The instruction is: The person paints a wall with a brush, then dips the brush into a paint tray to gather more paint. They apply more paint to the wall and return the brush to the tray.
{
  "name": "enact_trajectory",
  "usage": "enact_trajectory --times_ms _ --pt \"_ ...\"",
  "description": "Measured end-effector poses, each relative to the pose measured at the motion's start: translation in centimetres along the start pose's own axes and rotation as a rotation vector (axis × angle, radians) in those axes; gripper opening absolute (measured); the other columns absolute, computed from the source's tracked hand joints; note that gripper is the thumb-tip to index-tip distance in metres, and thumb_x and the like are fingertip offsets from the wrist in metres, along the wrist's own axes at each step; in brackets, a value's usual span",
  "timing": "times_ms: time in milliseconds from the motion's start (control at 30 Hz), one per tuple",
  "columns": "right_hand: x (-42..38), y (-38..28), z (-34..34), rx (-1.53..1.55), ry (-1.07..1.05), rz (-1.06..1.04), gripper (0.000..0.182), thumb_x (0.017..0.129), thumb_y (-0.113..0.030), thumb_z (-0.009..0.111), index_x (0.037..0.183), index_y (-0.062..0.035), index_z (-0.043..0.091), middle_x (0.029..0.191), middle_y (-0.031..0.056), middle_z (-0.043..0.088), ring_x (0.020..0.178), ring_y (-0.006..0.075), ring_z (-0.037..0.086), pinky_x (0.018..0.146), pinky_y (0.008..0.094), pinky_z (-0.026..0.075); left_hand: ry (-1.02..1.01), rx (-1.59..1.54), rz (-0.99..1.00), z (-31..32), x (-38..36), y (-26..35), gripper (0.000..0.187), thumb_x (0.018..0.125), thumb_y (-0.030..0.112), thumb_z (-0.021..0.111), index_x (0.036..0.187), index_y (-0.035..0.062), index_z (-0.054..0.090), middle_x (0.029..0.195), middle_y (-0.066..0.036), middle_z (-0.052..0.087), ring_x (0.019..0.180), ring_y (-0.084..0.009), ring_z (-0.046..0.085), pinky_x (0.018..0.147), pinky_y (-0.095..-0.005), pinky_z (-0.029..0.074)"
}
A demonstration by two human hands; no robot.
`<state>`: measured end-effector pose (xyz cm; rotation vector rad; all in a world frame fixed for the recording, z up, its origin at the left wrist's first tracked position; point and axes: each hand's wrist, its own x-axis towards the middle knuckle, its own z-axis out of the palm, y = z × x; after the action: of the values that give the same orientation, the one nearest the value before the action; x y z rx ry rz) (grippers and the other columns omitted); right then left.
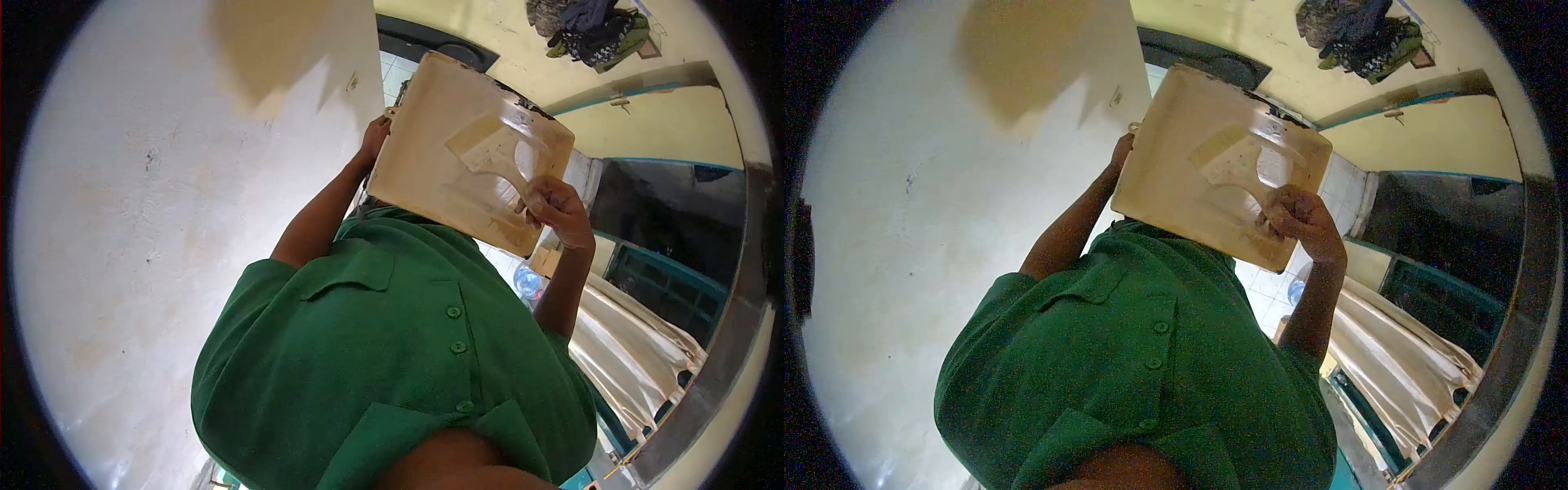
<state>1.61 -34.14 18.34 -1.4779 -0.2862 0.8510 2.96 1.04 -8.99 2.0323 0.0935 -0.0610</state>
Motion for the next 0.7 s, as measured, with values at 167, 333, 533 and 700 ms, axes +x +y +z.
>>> enact_trajectory --times_ms 167,333,533,700 --pt "-0.8 2.0 -0.4 0.051 0.111 0.025 0.053 0.081 -0.022 0.059 0.126 -0.0001 0.04 0.086 0.0054 0.058 0.061 0.0073 0.049 0.052 0.0193 0.039 -0.035 -0.339 -0.236 -0.6 -0.6 2.2 0.033 0.087 0.025 0.046 0.104 0.0005 0.058 0.09 -0.012 0.064 0.078 -0.0196 0.06 0.071 -0.0307 0.047" --pt "0.3 5.1 0.2 0.346 0.238 0.073 0.046 0.082 -0.015 0.054 0.124 0.0003 0.045 0.079 0.0008 0.054 0.059 0.0046 0.043 0.049 0.0161 0.033 0.016 -0.422 -0.264 -1.1 -1.2 5.0 0.033 0.089 0.027 0.044 0.104 0.0003 0.058 0.087 -0.008 0.064 0.075 -0.0142 0.058 0.069 -0.0285 0.046" --pt "1.4 7.4 0.7 0.339 0.497 0.084 0.021 0.084 -0.014 0.053 0.101 -0.0016 0.057 0.065 -0.0028 0.048 0.048 0.0035 0.038 0.04 0.0159 0.028 0.015 -0.169 0.024 -0.6 -0.8 1.7 0.033 0.089 0.027 0.044 0.102 -0.0003 0.059 0.09 -0.008 0.064 0.077 -0.0136 0.058 0.07 -0.0286 0.046" --pt "2.1 9.9 0.7 0.657 0.355 0.007 0.014 0.086 -0.019 0.054 0.081 -0.006 0.051 0.062 -0.0006 0.048 0.043 0.0043 0.037 0.036 0.0173 0.026 -0.017 -0.378 -0.098 0.1 -0.7 0.5 0.033 0.088 0.026 0.045 0.102 -0.0002 0.059 0.091 -0.011 0.063 0.08 -0.0183 0.059 0.071 -0.0305 0.046"
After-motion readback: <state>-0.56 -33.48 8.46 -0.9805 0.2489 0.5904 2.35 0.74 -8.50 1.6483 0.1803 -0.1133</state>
